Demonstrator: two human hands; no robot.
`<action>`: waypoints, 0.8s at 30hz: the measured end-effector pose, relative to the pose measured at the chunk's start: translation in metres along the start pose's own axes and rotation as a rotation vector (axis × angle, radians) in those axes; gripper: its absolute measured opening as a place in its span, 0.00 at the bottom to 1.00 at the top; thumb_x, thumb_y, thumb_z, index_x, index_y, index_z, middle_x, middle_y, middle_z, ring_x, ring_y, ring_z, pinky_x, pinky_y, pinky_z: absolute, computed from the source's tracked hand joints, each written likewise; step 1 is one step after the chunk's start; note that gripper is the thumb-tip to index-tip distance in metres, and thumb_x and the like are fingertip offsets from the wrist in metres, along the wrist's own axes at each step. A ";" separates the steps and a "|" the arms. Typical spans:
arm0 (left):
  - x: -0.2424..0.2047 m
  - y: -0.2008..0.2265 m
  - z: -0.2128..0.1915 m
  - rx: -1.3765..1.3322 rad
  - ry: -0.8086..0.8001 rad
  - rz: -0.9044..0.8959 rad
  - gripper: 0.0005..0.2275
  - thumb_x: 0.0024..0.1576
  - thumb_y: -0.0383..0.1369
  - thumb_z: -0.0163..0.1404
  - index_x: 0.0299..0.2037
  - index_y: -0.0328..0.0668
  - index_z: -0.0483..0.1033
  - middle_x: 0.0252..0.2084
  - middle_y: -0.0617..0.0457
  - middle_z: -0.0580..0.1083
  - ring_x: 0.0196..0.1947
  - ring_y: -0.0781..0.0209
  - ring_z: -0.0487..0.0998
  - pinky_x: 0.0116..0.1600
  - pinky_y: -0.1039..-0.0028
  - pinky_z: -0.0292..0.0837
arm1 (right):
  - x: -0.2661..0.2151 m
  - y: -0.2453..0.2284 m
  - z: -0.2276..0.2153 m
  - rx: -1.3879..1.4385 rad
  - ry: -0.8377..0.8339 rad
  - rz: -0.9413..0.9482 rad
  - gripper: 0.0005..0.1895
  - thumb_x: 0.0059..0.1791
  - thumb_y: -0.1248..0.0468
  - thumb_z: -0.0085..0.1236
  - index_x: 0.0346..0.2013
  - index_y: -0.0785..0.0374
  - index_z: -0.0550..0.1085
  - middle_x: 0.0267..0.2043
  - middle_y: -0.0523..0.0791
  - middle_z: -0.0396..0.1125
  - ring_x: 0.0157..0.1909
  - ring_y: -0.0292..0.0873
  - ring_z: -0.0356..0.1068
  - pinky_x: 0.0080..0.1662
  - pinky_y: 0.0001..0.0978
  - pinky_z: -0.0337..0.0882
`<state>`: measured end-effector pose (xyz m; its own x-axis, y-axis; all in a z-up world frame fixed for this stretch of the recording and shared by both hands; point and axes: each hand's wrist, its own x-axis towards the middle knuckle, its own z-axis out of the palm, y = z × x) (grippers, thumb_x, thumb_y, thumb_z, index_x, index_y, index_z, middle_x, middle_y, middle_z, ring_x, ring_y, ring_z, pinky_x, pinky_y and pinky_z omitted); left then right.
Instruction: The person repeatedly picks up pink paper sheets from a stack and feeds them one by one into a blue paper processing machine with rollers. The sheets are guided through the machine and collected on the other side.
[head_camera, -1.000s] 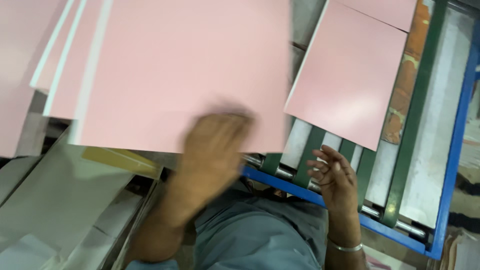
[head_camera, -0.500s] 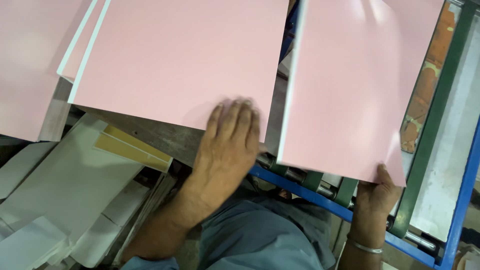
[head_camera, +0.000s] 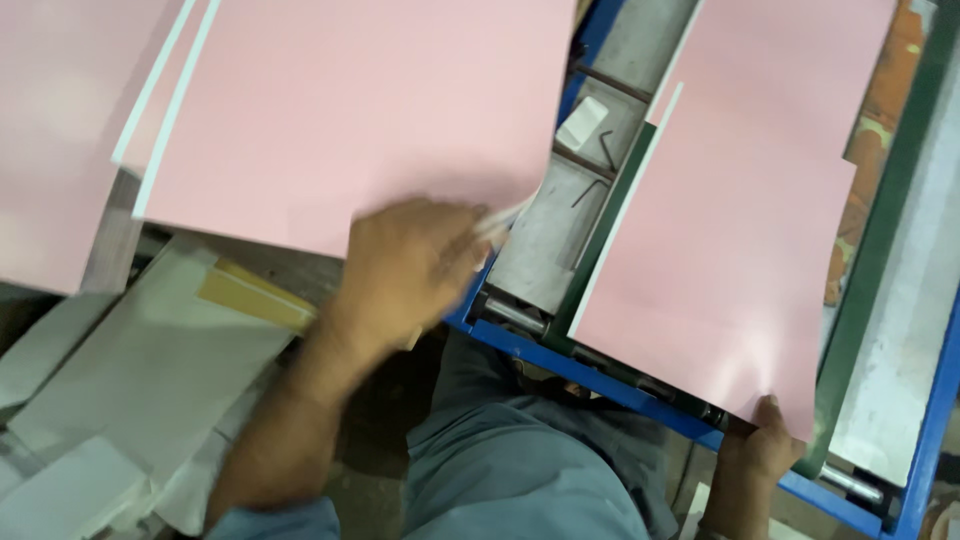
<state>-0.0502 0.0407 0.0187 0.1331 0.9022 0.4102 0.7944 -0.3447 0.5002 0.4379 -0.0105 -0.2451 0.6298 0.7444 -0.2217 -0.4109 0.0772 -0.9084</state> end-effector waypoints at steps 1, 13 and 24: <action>-0.009 0.009 0.006 0.194 0.039 0.094 0.09 0.56 0.34 0.56 0.42 0.40 0.82 0.35 0.48 0.79 0.36 0.55 0.80 0.41 0.64 0.76 | 0.000 0.006 -0.008 0.015 -0.039 -0.015 0.22 0.56 0.77 0.44 0.66 0.74 0.64 0.62 0.53 0.65 0.59 0.50 0.72 0.58 0.40 0.81; -0.026 0.028 0.014 0.479 0.128 0.259 0.10 0.53 0.29 0.57 0.43 0.38 0.81 0.44 0.50 0.79 0.47 0.54 0.80 0.51 0.65 0.77 | -0.042 0.036 -0.020 -0.061 0.245 0.061 0.21 0.55 0.70 0.60 0.55 0.68 0.59 0.52 0.50 0.67 0.50 0.42 0.72 0.49 0.33 0.77; -0.053 0.007 0.026 0.570 0.146 0.240 0.04 0.59 0.27 0.59 0.42 0.40 0.83 0.41 0.55 0.79 0.47 0.60 0.80 0.50 0.69 0.75 | 0.045 0.030 0.067 -0.025 0.076 0.039 0.22 0.53 0.65 0.58 0.59 0.66 0.64 0.53 0.48 0.68 0.51 0.45 0.73 0.47 0.36 0.78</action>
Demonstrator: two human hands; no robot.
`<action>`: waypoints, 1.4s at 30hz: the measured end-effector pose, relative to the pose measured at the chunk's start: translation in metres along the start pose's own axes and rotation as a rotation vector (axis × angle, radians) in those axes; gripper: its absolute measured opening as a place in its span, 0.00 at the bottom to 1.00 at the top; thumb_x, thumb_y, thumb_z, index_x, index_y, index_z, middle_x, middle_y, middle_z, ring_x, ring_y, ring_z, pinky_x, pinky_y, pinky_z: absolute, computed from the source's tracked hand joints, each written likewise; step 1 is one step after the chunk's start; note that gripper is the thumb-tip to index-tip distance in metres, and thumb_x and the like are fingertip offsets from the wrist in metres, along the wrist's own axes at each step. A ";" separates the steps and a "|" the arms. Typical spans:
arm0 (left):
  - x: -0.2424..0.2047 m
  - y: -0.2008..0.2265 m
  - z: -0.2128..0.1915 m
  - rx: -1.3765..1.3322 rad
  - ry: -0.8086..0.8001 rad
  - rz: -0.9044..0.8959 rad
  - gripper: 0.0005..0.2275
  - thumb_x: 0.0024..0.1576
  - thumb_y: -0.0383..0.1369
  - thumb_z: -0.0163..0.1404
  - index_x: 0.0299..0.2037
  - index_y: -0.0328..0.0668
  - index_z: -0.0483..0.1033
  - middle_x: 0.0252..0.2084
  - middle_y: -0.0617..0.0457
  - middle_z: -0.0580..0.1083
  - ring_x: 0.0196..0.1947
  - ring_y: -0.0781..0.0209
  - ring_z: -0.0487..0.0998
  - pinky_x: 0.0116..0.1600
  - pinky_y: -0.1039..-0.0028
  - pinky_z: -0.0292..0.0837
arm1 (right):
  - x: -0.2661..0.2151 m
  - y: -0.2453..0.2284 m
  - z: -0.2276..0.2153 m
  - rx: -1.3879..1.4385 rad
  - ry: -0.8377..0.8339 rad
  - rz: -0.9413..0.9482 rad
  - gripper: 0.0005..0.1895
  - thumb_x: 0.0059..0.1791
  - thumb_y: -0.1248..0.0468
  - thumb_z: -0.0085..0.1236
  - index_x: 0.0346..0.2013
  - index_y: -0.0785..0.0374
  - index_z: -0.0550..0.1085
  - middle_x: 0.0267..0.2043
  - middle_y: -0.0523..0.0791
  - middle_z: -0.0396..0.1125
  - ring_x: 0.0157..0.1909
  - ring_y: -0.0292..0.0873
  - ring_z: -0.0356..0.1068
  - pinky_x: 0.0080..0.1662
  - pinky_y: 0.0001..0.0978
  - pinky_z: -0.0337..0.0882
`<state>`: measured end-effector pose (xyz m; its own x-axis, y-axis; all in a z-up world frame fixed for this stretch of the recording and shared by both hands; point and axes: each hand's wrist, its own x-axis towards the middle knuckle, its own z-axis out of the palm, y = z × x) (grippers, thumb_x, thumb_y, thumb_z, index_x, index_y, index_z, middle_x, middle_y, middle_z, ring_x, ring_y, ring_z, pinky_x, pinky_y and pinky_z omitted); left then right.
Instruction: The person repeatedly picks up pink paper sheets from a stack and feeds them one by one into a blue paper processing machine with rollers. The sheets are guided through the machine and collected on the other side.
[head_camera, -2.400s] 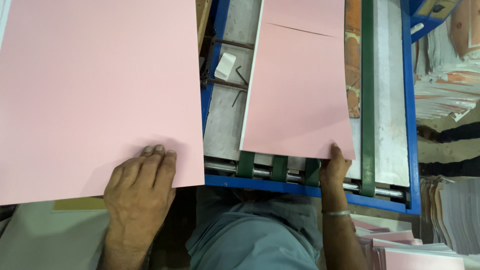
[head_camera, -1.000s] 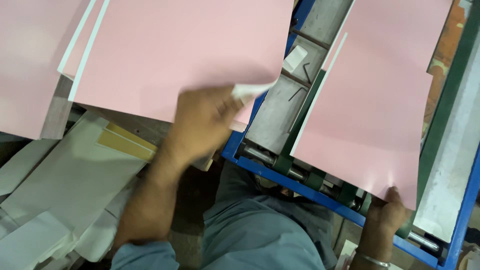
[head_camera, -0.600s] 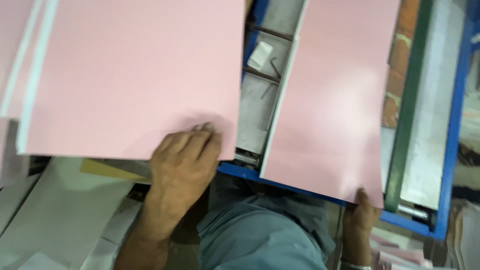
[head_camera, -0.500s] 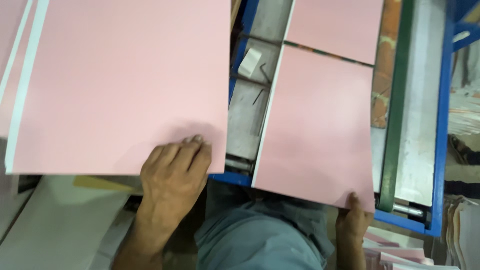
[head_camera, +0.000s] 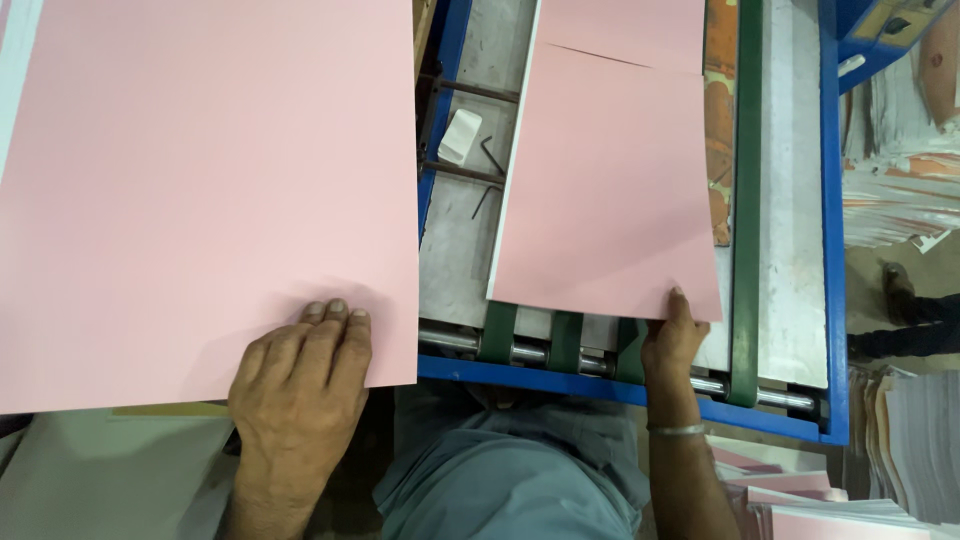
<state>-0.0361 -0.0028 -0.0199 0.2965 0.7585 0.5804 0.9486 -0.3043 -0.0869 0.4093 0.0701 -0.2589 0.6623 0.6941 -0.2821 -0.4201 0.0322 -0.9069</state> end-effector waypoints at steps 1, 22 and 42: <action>0.000 0.000 0.001 0.007 -0.006 0.004 0.05 0.59 0.26 0.59 0.44 0.40 0.83 0.43 0.55 0.79 0.48 0.59 0.80 0.51 0.68 0.75 | 0.006 0.002 0.004 0.006 -0.011 0.025 0.21 0.54 0.65 0.57 0.59 0.67 0.65 0.53 0.49 0.68 0.51 0.46 0.73 0.46 0.37 0.77; -0.007 -0.057 -0.023 -0.262 -0.046 -0.177 0.15 0.67 0.31 0.46 0.62 0.41 0.75 0.60 0.48 0.77 0.62 0.55 0.76 0.69 0.64 0.70 | -0.121 -0.044 0.053 -0.038 -0.801 0.315 0.24 0.57 0.59 0.47 0.63 0.74 0.65 0.57 0.57 0.69 0.53 0.53 0.73 0.50 0.43 0.78; 0.018 -0.008 -0.020 0.049 -0.409 -0.033 0.24 0.53 0.36 0.53 0.59 0.33 0.73 0.63 0.40 0.71 0.67 0.47 0.67 0.70 0.55 0.60 | -0.046 -0.039 0.005 0.093 -0.048 -0.010 0.19 0.51 0.74 0.55 0.57 0.70 0.68 0.51 0.48 0.69 0.51 0.44 0.72 0.53 0.35 0.76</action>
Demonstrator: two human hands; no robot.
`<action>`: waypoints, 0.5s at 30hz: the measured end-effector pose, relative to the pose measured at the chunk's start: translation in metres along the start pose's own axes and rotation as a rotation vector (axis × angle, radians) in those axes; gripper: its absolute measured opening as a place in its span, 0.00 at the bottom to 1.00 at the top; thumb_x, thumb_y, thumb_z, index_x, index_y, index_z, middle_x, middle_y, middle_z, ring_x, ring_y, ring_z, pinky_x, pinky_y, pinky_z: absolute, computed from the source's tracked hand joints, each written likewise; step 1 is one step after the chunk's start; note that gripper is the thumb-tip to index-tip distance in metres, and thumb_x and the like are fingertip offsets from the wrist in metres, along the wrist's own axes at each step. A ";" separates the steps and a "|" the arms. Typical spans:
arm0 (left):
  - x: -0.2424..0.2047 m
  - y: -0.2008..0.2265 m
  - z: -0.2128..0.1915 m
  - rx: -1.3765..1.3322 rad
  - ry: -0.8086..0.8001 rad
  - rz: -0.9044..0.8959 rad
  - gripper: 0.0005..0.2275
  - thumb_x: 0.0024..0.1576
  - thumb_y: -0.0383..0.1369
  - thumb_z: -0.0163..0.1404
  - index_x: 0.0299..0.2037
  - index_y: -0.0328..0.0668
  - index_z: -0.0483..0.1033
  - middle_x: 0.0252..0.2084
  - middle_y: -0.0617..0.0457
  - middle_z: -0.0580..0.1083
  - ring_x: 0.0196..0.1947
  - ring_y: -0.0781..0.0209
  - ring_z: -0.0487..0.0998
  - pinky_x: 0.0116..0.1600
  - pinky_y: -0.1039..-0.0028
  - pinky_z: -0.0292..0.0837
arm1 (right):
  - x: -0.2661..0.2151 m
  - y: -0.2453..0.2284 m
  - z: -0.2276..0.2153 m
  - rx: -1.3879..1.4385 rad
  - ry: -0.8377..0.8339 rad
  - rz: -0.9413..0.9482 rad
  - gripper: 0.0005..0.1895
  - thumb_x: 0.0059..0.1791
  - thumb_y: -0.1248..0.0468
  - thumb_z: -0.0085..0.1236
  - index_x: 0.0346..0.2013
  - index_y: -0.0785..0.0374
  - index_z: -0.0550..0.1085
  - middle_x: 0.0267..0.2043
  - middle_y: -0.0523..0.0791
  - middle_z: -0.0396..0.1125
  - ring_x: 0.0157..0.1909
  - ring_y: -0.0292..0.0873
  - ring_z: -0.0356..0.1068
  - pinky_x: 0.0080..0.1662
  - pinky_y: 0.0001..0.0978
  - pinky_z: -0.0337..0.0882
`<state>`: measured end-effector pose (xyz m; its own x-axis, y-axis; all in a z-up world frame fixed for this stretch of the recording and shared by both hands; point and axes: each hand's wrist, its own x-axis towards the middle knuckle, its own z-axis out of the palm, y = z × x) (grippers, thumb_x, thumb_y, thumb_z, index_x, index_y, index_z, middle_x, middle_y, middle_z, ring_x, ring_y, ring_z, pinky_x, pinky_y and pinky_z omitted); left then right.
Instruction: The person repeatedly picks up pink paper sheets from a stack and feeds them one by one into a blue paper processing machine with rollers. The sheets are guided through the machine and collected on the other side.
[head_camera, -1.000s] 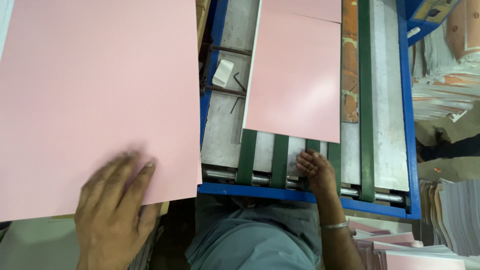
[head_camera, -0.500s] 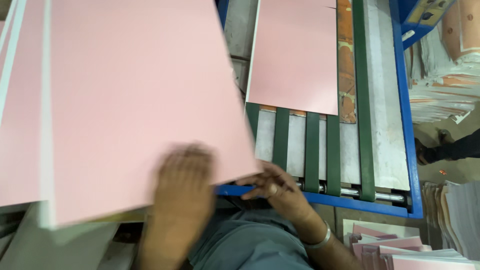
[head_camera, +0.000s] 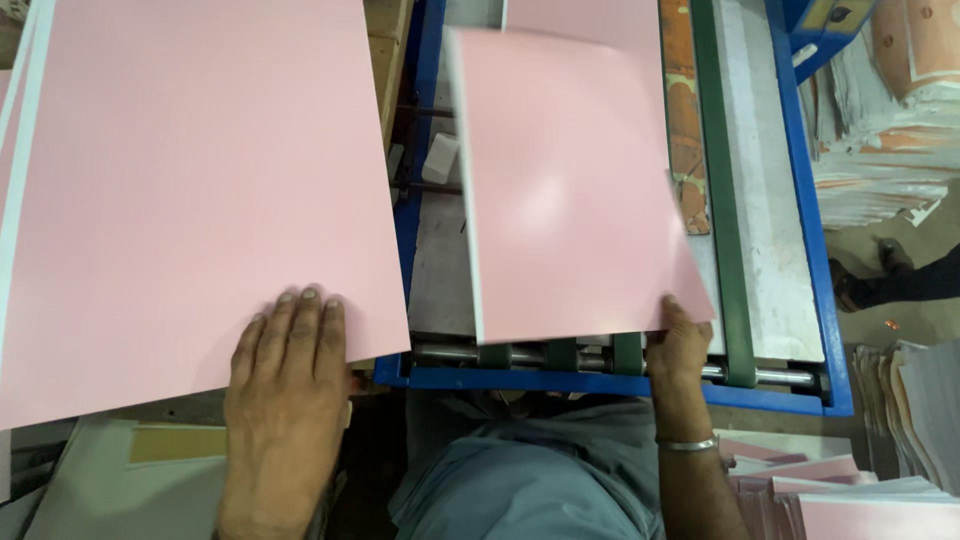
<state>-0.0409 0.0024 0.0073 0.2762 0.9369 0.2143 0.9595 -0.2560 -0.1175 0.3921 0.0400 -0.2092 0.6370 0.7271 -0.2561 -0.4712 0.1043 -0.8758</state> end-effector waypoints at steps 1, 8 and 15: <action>-0.003 -0.004 0.000 -0.038 0.024 0.015 0.24 0.51 0.34 0.54 0.59 0.32 0.74 0.62 0.40 0.72 0.66 0.48 0.69 0.68 0.57 0.64 | 0.002 0.004 -0.014 0.006 0.058 -0.004 0.18 0.51 0.74 0.55 0.57 0.69 0.68 0.51 0.48 0.69 0.50 0.44 0.72 0.52 0.36 0.76; -0.015 -0.010 0.009 -0.096 0.184 0.057 0.15 0.52 0.26 0.58 0.51 0.40 0.79 0.51 0.49 0.79 0.56 0.54 0.78 0.59 0.65 0.74 | -0.046 0.036 -0.091 -0.048 0.086 -0.071 0.19 0.53 0.74 0.52 0.59 0.67 0.69 0.55 0.47 0.69 0.53 0.41 0.71 0.55 0.30 0.74; -0.022 -0.009 0.018 -0.067 0.302 -0.027 0.19 0.47 0.26 0.59 0.51 0.40 0.80 0.53 0.47 0.79 0.57 0.51 0.78 0.62 0.64 0.74 | -0.065 0.046 -0.086 -0.097 0.132 -0.082 0.18 0.54 0.72 0.56 0.58 0.68 0.68 0.55 0.47 0.68 0.54 0.41 0.70 0.55 0.30 0.72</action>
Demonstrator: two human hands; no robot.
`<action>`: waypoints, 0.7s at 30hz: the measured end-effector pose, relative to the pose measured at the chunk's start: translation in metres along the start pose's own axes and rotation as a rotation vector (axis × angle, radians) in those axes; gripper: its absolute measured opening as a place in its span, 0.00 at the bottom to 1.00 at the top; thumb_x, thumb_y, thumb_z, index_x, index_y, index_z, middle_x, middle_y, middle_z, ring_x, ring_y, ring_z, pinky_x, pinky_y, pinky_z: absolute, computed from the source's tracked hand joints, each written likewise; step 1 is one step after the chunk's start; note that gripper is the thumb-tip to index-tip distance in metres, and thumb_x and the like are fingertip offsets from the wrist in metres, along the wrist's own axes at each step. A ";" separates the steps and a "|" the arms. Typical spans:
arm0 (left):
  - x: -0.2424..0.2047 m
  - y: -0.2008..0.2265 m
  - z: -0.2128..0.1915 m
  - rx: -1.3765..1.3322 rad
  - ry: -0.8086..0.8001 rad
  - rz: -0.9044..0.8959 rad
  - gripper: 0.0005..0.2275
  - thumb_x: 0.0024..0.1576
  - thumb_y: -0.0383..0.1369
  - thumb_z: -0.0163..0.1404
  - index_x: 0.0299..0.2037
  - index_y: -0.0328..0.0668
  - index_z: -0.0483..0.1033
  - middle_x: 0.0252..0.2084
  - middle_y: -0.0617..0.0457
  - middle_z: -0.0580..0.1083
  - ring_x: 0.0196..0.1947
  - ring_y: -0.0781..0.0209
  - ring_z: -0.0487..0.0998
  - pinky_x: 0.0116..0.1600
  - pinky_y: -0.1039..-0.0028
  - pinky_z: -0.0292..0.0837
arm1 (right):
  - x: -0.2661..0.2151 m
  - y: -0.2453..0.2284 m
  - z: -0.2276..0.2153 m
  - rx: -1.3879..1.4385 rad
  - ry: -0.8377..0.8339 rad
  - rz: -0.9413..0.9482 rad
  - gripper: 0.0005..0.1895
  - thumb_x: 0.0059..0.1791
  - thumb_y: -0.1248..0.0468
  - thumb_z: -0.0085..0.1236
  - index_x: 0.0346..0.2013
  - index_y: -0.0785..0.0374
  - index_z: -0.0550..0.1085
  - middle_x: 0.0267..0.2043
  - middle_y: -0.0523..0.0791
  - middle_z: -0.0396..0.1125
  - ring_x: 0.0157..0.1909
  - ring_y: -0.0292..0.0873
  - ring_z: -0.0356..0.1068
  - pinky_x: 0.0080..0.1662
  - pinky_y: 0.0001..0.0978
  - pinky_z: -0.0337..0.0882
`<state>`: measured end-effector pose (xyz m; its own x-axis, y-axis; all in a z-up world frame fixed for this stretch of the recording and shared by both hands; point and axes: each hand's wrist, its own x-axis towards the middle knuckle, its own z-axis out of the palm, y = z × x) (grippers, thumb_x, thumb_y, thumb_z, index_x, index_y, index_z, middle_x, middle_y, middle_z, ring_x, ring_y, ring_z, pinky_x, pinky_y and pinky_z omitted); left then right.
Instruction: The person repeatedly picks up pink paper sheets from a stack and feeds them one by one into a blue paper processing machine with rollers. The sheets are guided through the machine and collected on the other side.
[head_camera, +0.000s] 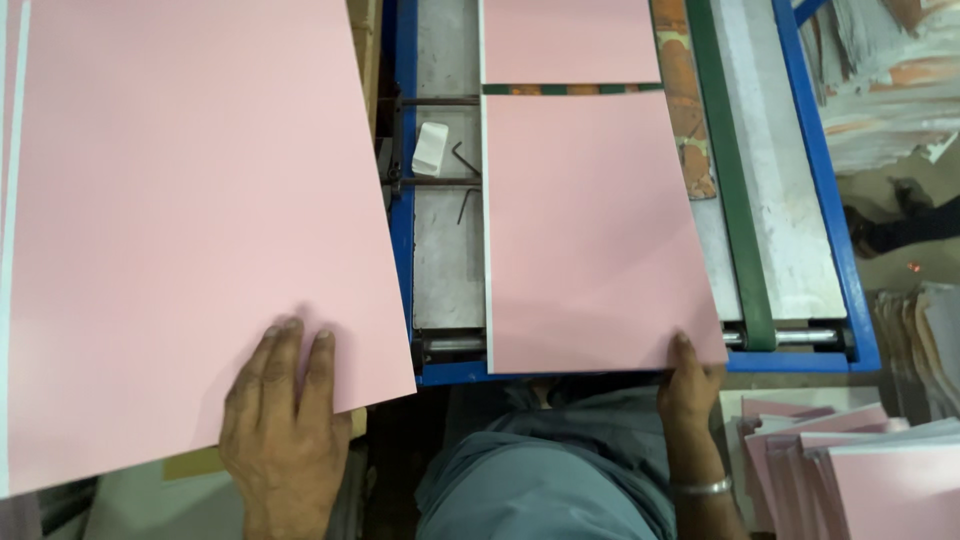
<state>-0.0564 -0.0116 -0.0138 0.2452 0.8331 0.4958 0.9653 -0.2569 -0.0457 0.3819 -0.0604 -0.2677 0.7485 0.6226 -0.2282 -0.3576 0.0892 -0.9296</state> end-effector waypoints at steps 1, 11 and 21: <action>0.000 0.001 0.005 -0.008 0.008 -0.005 0.18 0.50 0.26 0.59 0.52 0.40 0.80 0.54 0.47 0.78 0.59 0.51 0.78 0.63 0.64 0.74 | 0.008 0.000 0.009 -0.015 0.040 0.005 0.18 0.54 0.71 0.57 0.58 0.68 0.66 0.55 0.48 0.68 0.54 0.41 0.70 0.55 0.31 0.72; -0.008 -0.005 0.007 -0.089 -0.054 -0.039 0.18 0.48 0.29 0.62 0.50 0.40 0.80 0.50 0.51 0.79 0.55 0.53 0.78 0.59 0.64 0.73 | 0.088 0.022 0.085 0.003 -0.039 -0.140 0.19 0.53 0.70 0.56 0.58 0.72 0.68 0.55 0.49 0.68 0.56 0.43 0.70 0.58 0.35 0.73; -0.009 -0.013 0.001 -0.067 -0.210 0.040 0.27 0.44 0.28 0.60 0.57 0.37 0.74 0.58 0.45 0.75 0.60 0.49 0.74 0.64 0.60 0.69 | 0.076 0.030 0.075 0.037 -0.323 0.281 0.17 0.57 0.63 0.49 0.56 0.72 0.67 0.51 0.56 0.69 0.49 0.54 0.75 0.51 0.48 0.78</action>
<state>-0.0713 -0.0155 -0.0190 0.3036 0.9034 0.3028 0.9480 -0.3184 -0.0004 0.3863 0.0479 -0.2912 0.4076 0.8377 -0.3635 -0.5467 -0.0950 -0.8319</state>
